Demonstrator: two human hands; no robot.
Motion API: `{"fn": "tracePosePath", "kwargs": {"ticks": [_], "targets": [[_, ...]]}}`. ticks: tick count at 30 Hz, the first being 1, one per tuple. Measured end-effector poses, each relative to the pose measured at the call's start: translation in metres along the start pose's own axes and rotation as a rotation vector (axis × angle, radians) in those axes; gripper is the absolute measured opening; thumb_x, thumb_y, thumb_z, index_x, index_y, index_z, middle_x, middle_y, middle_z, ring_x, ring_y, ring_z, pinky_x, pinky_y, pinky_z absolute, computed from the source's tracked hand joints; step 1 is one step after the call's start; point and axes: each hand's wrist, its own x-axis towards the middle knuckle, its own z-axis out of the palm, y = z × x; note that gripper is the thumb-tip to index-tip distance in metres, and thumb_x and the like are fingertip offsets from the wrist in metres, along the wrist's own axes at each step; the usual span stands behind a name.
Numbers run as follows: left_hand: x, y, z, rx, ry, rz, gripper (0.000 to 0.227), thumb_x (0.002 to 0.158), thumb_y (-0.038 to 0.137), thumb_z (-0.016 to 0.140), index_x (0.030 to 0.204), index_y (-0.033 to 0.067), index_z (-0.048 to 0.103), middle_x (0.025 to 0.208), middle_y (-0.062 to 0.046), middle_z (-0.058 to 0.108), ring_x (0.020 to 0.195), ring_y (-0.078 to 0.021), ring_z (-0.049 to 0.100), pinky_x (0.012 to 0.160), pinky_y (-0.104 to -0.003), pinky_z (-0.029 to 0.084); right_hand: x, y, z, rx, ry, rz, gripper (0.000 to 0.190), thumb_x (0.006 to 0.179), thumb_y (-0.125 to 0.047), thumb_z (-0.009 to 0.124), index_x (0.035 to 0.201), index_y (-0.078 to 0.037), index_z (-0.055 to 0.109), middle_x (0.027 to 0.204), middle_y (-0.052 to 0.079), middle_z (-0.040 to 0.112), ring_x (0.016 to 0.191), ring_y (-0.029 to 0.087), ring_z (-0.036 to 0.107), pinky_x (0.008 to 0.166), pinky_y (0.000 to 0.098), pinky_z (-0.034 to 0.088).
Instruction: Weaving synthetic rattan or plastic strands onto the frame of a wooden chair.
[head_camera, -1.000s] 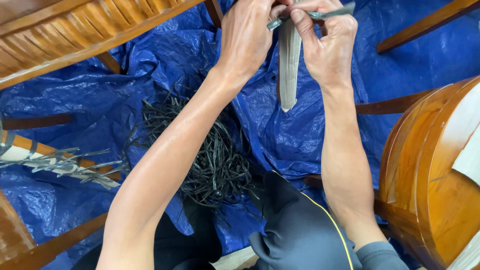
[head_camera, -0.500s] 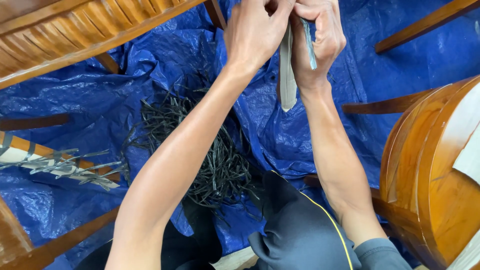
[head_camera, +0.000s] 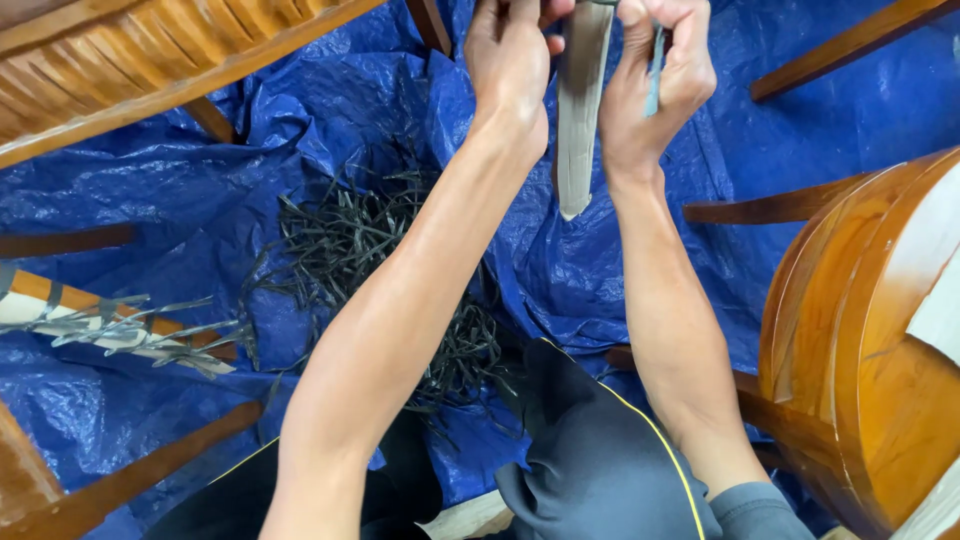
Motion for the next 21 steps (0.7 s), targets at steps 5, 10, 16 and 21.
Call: {"fn": "tracePosePath", "kwargs": {"ticks": [5,10,16,21], "targets": [[0.041,-0.051,0.005,-0.153,0.149,-0.011,0.010,0.099,0.010,0.063,0.091,0.0039,0.066,0.076,-0.003,0.065,0.064,-0.0133,0.057,0.052,-0.029,0.045,-0.003,0.018,0.003,0.020,0.048,0.137,0.025,0.113,-0.017,0.068,0.097,-0.004,0.054,0.081,0.004,0.067,0.075,0.013,0.069,0.070,0.0286,0.055],[0.031,-0.036,-0.004,-0.348,-0.024,-0.107,0.005,0.100,0.011,0.061,0.095,0.0101,0.063,0.078,-0.003,0.064,0.068,-0.0107,0.063,0.059,-0.025,0.052,-0.007,0.018,-0.001,0.509,-0.063,0.398,0.015,0.108,-0.016,0.070,0.113,-0.002,0.065,0.097,0.003,0.068,0.086,0.007,0.065,0.070,0.0264,0.059],[0.028,-0.038,-0.017,-0.384,-0.086,0.001,0.006,0.103,0.010,0.063,0.099,0.0059,0.062,0.084,-0.003,0.063,0.075,-0.0120,0.063,0.072,-0.028,0.057,-0.014,0.017,0.004,0.436,-0.040,0.295,0.015,0.113,-0.017,0.066,0.110,-0.003,0.062,0.101,0.005,0.072,0.088,0.008,0.066,0.064,0.0226,0.055],[-0.024,0.003,-0.013,-0.013,-0.062,0.297,0.014,0.108,0.017,0.060,0.100,0.0056,0.062,0.092,0.000,0.066,0.081,-0.0086,0.061,0.071,-0.026,0.054,-0.011,0.008,0.009,0.301,-0.049,0.245,0.018,0.113,-0.019,0.066,0.106,-0.003,0.060,0.085,0.001,0.065,0.066,0.005,0.058,0.056,0.0192,0.043]]}}
